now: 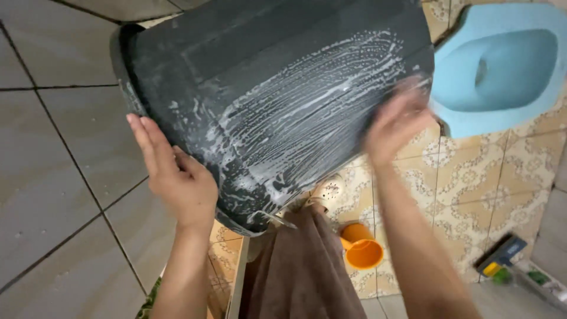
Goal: The recorder is cleaning a large black bucket and an orange scoop in a bathroom.
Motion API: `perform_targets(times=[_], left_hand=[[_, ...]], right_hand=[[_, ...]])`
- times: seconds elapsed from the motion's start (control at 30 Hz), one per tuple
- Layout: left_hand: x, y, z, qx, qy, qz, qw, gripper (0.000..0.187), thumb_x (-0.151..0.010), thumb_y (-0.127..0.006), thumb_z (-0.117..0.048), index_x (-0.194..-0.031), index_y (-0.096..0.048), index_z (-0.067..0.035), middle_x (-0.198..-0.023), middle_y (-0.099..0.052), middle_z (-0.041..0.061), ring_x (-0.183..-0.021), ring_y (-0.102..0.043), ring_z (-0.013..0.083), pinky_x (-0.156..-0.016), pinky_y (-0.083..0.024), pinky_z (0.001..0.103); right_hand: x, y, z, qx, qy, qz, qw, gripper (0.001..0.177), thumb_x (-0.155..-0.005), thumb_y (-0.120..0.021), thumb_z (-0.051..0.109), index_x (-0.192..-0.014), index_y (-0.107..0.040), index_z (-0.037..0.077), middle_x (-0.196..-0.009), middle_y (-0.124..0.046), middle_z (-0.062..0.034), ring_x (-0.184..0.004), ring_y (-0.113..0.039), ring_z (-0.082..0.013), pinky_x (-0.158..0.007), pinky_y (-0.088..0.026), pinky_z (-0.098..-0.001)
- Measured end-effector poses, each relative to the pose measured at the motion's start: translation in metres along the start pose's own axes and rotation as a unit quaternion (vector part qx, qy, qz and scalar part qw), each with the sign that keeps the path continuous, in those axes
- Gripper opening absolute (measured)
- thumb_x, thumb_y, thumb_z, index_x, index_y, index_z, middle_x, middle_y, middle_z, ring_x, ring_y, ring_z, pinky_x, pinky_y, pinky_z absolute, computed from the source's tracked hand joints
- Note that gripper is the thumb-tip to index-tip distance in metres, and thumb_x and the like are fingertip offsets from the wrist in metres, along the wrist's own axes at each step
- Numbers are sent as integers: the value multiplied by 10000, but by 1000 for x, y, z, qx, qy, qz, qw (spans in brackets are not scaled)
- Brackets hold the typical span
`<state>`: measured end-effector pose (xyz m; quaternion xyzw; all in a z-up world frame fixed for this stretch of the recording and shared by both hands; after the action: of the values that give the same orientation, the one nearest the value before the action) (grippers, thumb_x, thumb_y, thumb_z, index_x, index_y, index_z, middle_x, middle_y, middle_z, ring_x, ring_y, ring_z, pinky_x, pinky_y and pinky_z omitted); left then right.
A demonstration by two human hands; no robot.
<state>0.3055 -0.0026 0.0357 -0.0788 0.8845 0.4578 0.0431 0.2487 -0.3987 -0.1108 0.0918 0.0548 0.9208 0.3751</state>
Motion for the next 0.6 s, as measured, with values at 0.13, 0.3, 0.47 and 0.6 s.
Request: perform_targets(times=[0.13, 0.3, 0.47, 0.6], left_hand=[[-3, 1, -7, -7, 1, 12, 1000, 643, -1040, -450, 144, -1648, -304, -7, -1728, -226, 197, -1590, -362, 387, -1233, -454, 354], [-8, -1, -7, -11, 75, 25, 997, 695, -952, -424, 141, -1622, -295, 12, -1712, -226, 237, -1537, -411, 420, -1061, -498, 332], [-4, -1, -10, -27, 23, 25, 999, 746, -969, -431, 202, -1673, -263, 22, -1757, -183, 214, -1609, -334, 438, -1275, -420, 394], [-9, 1, -14, -12, 46, 24, 999, 741, -936, -436, 209, -1641, -290, 35, -1728, -208, 234, -1574, -358, 446, -1197, -441, 378]], right_hand=[[-51, 17, 52, 370, 271, -159, 874, 226, -1169, -568, 210, -1243, -547, -3, -1116, -534, -70, -917, -575, -178, -808, -546, -316], [64, -119, 168, 229, 278, 170, 917, 185, -1028, -620, 206, -1086, -702, 50, -869, -707, -89, -745, -628, -233, -730, -513, -412], [-15, -73, 132, 367, 343, 103, 858, 321, -1100, -616, 356, -1172, -708, 57, -993, -650, -155, -871, -598, -322, -753, -484, -460], [-106, -5, 87, 449, 251, -97, 852, 350, -1119, -713, 381, -1192, -703, 39, -1061, -650, -194, -936, -582, -334, -819, -465, -445]])
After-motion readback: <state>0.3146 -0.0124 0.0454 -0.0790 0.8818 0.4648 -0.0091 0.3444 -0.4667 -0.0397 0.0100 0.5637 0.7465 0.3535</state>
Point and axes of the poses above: each hand's wrist, its own x-axis away from the middle knuckle, its own y-axis out of the back of the hand, z = x × y, the point moved 9 cm from there along -x, towards the middle knuckle
